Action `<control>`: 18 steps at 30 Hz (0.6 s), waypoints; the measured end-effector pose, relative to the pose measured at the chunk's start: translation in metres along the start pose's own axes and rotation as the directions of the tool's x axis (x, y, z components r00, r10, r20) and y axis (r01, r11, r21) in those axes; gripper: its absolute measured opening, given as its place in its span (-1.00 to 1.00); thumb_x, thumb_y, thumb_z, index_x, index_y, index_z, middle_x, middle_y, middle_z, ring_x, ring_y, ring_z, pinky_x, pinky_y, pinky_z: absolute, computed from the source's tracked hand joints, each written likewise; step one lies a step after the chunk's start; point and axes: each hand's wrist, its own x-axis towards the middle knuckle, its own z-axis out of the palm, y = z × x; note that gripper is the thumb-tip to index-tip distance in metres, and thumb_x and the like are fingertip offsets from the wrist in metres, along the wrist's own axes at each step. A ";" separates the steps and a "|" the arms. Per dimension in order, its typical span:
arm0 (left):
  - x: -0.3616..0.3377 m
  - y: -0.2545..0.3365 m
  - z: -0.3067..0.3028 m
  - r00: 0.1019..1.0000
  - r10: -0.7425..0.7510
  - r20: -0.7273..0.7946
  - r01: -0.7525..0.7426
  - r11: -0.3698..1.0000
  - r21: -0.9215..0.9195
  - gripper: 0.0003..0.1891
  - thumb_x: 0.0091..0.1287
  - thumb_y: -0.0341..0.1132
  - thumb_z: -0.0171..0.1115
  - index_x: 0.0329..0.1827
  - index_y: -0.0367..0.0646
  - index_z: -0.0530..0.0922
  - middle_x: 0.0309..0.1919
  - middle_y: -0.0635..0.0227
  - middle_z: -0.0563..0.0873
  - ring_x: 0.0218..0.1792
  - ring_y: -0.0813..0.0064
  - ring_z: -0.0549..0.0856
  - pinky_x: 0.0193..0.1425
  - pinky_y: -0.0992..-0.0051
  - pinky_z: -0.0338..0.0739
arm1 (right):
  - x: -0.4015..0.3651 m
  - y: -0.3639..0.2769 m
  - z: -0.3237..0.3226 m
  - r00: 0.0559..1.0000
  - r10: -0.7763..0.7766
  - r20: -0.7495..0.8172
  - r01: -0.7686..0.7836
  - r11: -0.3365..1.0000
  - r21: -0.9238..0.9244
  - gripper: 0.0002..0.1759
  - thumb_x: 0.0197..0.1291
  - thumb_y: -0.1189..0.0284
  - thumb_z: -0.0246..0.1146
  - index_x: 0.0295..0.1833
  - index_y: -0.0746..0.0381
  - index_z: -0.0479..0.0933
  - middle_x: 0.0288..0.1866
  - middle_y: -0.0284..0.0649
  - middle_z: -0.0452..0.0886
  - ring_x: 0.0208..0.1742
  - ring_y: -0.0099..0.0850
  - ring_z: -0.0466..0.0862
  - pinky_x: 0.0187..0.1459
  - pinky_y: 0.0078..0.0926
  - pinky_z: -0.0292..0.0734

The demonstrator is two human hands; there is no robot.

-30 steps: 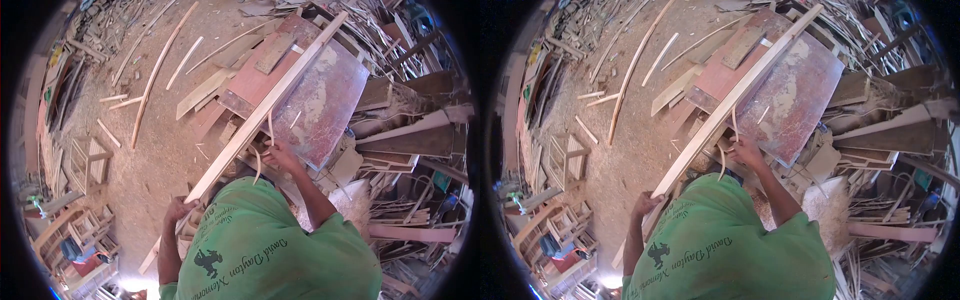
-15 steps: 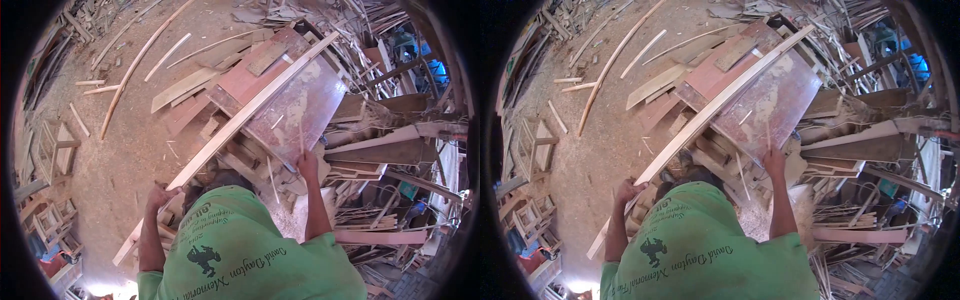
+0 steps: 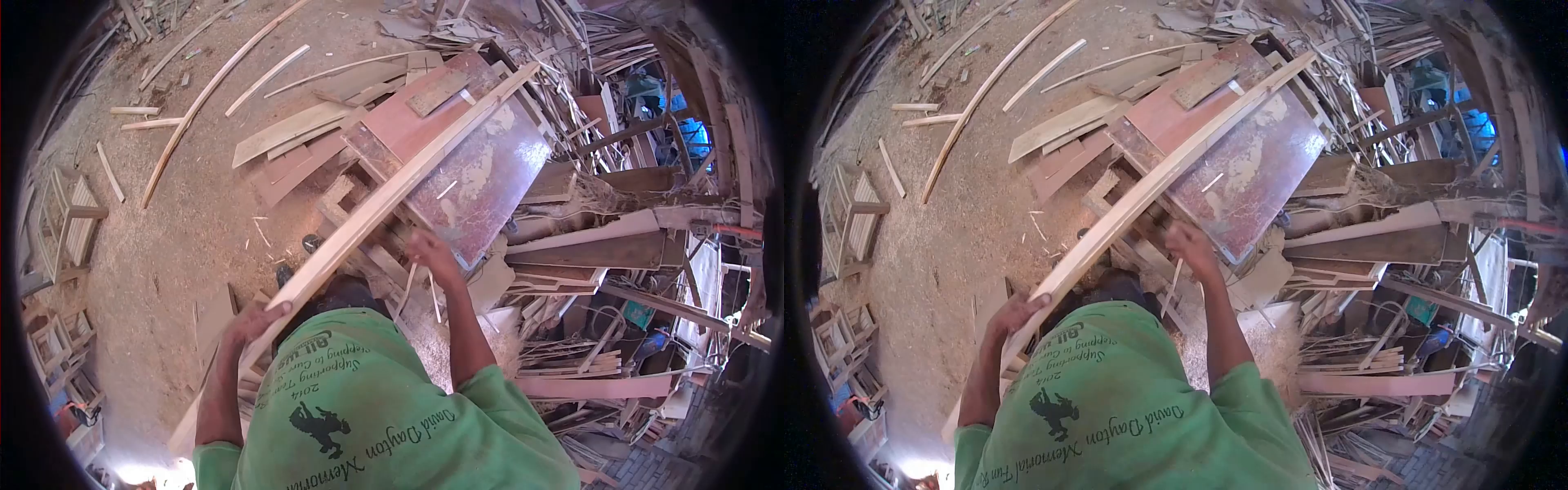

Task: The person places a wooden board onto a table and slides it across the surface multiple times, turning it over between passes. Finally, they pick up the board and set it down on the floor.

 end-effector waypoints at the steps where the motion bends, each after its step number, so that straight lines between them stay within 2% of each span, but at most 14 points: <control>1: -0.018 0.003 0.000 0.999 -0.006 0.049 0.007 1.000 -0.030 0.09 0.18 0.58 0.41 0.12 -0.55 0.74 -0.24 -0.02 0.85 -0.15 0.12 0.85 -0.02 0.18 0.73 | 0.017 -0.001 0.008 0.999 0.035 -0.036 -0.025 0.965 0.260 -0.18 0.56 -0.15 0.24 0.49 0.39 0.51 0.18 -0.04 0.78 0.05 -0.22 0.81 0.17 -0.20 0.75; 2: -0.025 -0.005 0.000 0.998 -0.022 0.064 0.026 0.999 -0.047 0.08 0.20 0.60 0.38 0.11 -0.53 0.75 -0.24 -0.02 0.85 -0.13 0.13 0.84 -0.01 0.18 0.72 | 0.039 -0.003 0.014 0.997 0.066 -0.046 -0.040 0.899 0.436 -0.25 0.59 -0.11 0.24 0.48 0.35 0.51 0.16 -0.06 0.77 0.05 -0.21 0.80 0.19 -0.18 0.76; 4: -0.043 -0.032 0.002 0.994 -0.054 0.096 0.061 0.995 -0.074 0.08 0.22 0.63 0.32 0.10 -0.49 0.76 -0.24 0.00 0.85 -0.09 0.15 0.84 0.02 0.17 0.71 | 0.075 -0.008 0.026 0.991 0.128 -0.046 -0.052 0.670 0.740 -0.38 0.65 -0.02 0.22 0.47 0.28 0.51 0.14 -0.10 0.77 0.04 -0.17 0.80 0.22 -0.13 0.77; 6: -0.020 -0.119 0.005 0.999 -0.046 0.010 0.046 0.999 -0.016 0.09 0.28 0.65 0.24 0.17 -0.45 0.75 -0.12 -0.04 0.85 0.02 0.21 0.82 0.09 0.17 0.68 | 0.081 -0.024 0.055 0.999 0.016 -0.029 0.015 0.570 0.822 -0.40 0.65 -0.01 0.21 0.41 0.29 0.51 0.14 -0.12 0.76 0.09 -0.17 0.78 0.23 -0.09 0.76; 7: -0.030 -0.125 0.002 0.996 -0.066 0.053 0.068 0.997 -0.022 0.07 0.30 0.64 0.22 0.20 -0.42 0.74 -0.09 -0.01 0.84 0.04 0.23 0.80 0.12 0.17 0.66 | 0.083 -0.034 0.066 0.999 -0.044 -0.026 0.045 0.514 0.857 -0.41 0.66 -0.01 0.20 0.39 0.30 0.52 0.14 -0.13 0.75 0.11 -0.18 0.77 0.24 -0.07 0.75; 8: -0.045 -0.125 -0.005 0.992 -0.087 0.094 0.089 0.996 -0.027 0.06 0.32 0.63 0.21 0.23 -0.39 0.73 -0.06 0.02 0.83 0.06 0.25 0.78 0.15 0.17 0.64 | 0.116 -0.001 0.065 0.995 -0.101 0.012 0.043 0.526 0.850 -0.48 0.67 0.02 0.18 0.35 0.25 0.53 0.12 -0.17 0.75 0.10 -0.22 0.77 0.18 -0.11 0.78; 9: -0.056 -0.125 -0.011 0.985 -0.107 0.133 0.112 0.993 -0.032 0.04 0.34 0.62 0.20 0.27 -0.36 0.72 -0.03 0.04 0.82 0.08 0.27 0.76 0.18 0.18 0.62 | 0.113 -0.003 0.076 0.995 -0.092 0.029 0.025 0.538 0.843 -0.50 0.67 0.02 0.20 0.34 0.24 0.54 0.11 -0.19 0.75 0.07 -0.25 0.78 0.12 -0.16 0.79; 12: -0.067 -0.132 -0.024 0.995 -0.061 0.084 0.072 0.989 -0.130 -0.07 0.40 0.54 0.23 0.28 -0.29 0.71 0.01 0.17 0.79 0.07 0.31 0.71 0.19 0.22 0.59 | 0.081 0.011 0.113 0.995 -0.045 0.088 -0.039 0.638 0.769 -0.55 0.63 0.04 0.25 0.31 0.18 0.57 0.07 -0.24 0.76 0.01 -0.33 0.80 -0.06 -0.28 0.84; 14: -0.041 -0.127 -0.027 0.999 0.041 -0.009 -0.042 0.972 -0.230 -0.16 0.44 0.47 0.24 0.24 -0.25 0.73 -0.05 0.26 0.77 0.05 0.34 0.69 0.19 0.25 0.57 | 0.045 0.011 0.145 0.996 0.046 0.071 -0.083 0.688 0.721 -0.55 0.60 0.05 0.30 0.33 0.15 0.56 0.08 -0.21 0.75 0.03 -0.31 0.81 -0.13 -0.22 0.87; 15: -0.032 -0.120 -0.026 0.995 0.087 -0.055 -0.099 0.955 -0.279 -0.21 0.47 0.43 0.24 0.23 -0.23 0.73 -0.07 0.31 0.77 0.04 0.35 0.68 0.19 0.26 0.57 | 0.020 0.003 0.169 0.993 0.109 0.034 -0.098 0.666 0.739 -0.52 0.58 0.05 0.32 0.35 0.14 0.54 0.10 -0.19 0.73 0.07 -0.27 0.81 -0.13 -0.16 0.89; 16: -0.030 -0.088 -0.023 0.986 0.152 -0.065 -0.161 0.973 -0.162 -0.25 0.52 0.36 0.23 0.24 -0.27 0.71 -0.06 0.26 0.78 0.03 0.36 0.70 0.22 0.27 0.58 | 0.003 0.006 0.183 0.984 0.154 0.089 -0.170 0.668 0.725 -0.52 0.58 0.05 0.32 0.36 0.13 0.53 0.14 -0.16 0.72 0.08 -0.22 0.81 -0.09 -0.13 0.89; 17: -0.021 -0.064 -0.012 0.962 0.231 -0.143 -0.246 0.964 -0.099 -0.22 0.54 0.37 0.18 0.25 -0.31 0.69 -0.04 0.14 0.80 0.06 0.27 0.74 0.24 0.22 0.60 | -0.013 0.013 0.196 0.969 0.201 0.143 -0.242 0.665 0.706 -0.51 0.57 0.05 0.33 0.37 0.12 0.52 0.17 -0.13 0.70 0.10 -0.17 0.81 -0.06 -0.10 0.90; 18: -0.008 -0.050 0.002 0.927 0.310 -0.213 -0.323 0.946 -0.029 -0.19 0.56 0.38 0.13 0.27 -0.34 0.67 -0.02 0.03 0.83 0.09 0.19 0.78 0.25 0.18 0.61 | -0.028 0.019 0.212 0.966 0.219 0.140 -0.257 0.721 0.643 -0.50 0.56 0.05 0.34 0.38 0.13 0.52 0.21 -0.12 0.69 0.12 -0.16 0.81 -0.01 -0.08 0.89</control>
